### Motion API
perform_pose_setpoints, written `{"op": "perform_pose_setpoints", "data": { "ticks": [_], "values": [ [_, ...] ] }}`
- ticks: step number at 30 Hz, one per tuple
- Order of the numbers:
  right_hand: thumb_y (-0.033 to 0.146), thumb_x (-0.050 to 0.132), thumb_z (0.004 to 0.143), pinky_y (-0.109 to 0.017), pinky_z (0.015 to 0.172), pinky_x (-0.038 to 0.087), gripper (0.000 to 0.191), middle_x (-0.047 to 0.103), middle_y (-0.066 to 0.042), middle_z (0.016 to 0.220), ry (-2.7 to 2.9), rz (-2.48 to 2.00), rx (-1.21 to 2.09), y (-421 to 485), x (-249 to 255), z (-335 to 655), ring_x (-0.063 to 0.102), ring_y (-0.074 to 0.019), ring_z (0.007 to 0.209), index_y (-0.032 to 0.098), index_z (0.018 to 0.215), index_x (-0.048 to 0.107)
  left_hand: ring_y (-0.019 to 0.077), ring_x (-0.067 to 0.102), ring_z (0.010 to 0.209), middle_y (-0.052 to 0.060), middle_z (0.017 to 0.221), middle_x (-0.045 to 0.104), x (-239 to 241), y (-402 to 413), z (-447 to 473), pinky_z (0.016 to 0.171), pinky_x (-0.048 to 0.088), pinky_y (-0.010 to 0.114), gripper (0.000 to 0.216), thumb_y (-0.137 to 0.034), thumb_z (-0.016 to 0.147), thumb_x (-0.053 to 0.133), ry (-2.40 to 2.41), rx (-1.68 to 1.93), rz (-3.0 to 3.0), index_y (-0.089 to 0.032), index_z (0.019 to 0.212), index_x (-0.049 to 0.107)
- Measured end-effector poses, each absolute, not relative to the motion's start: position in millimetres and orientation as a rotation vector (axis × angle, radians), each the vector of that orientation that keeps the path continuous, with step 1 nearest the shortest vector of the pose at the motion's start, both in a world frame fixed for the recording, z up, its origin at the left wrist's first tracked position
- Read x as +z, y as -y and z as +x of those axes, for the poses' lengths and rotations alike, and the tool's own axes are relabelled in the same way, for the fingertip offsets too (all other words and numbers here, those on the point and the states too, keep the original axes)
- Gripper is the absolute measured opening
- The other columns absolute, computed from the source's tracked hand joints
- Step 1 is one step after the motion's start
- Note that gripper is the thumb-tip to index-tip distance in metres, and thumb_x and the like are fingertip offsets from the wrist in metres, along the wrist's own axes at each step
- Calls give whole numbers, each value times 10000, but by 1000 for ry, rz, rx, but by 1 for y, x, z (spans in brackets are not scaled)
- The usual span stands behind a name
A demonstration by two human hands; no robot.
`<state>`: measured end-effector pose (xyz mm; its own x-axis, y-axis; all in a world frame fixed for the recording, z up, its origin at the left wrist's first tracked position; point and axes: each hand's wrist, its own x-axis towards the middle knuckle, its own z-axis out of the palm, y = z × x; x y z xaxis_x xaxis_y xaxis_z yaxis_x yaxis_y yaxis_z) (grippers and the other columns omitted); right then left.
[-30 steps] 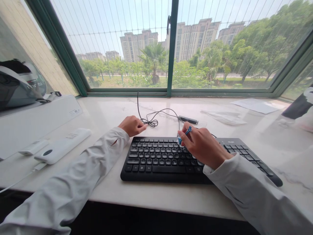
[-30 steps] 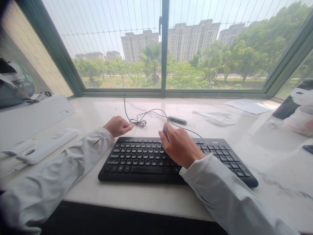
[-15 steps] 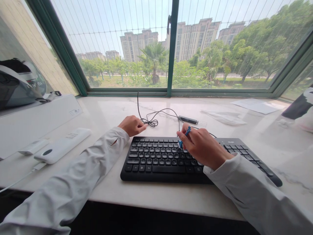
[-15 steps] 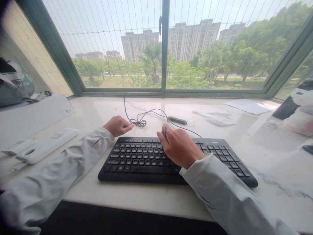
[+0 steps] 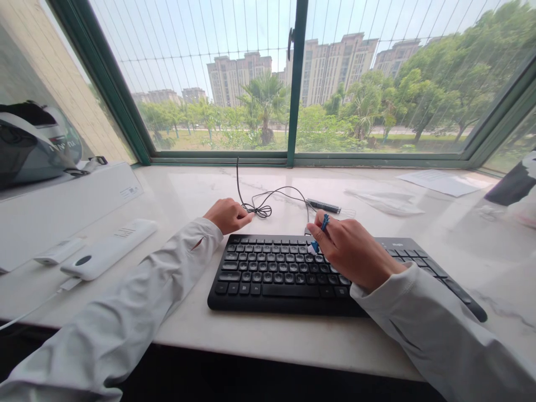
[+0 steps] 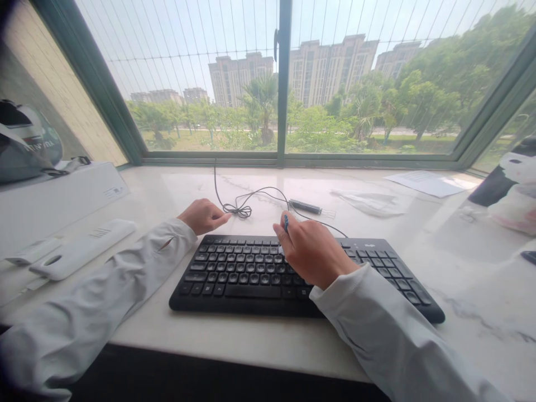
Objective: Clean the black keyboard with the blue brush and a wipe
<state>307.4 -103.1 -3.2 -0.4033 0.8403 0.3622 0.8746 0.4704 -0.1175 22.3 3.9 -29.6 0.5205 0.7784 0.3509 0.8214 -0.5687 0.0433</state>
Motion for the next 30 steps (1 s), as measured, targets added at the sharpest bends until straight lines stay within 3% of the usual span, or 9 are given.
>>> {"op": "perform_pose_setpoints", "data": {
  "ticks": [23,30],
  "values": [
    [259,344,1010,-312,557,271,269,634,-26,674,2418,-1407,-228,106,-4,305,561,-161,553,139,949,577,100,151,486,-60,437,223,-30,-5,21,543,173,277,518,-419,856,465,1391,-507,-2628,-184,402,545],
    [217,298,1021,-323,592,294,353,698,-93,945,2541,-1341,-343,107,-3,305,590,-172,643,113,1047,634,94,146,481,-62,433,217,-29,-4,22,538,171,273,515,-404,853,473,1376,-514,-2632,-177,395,532]
  ]
}}
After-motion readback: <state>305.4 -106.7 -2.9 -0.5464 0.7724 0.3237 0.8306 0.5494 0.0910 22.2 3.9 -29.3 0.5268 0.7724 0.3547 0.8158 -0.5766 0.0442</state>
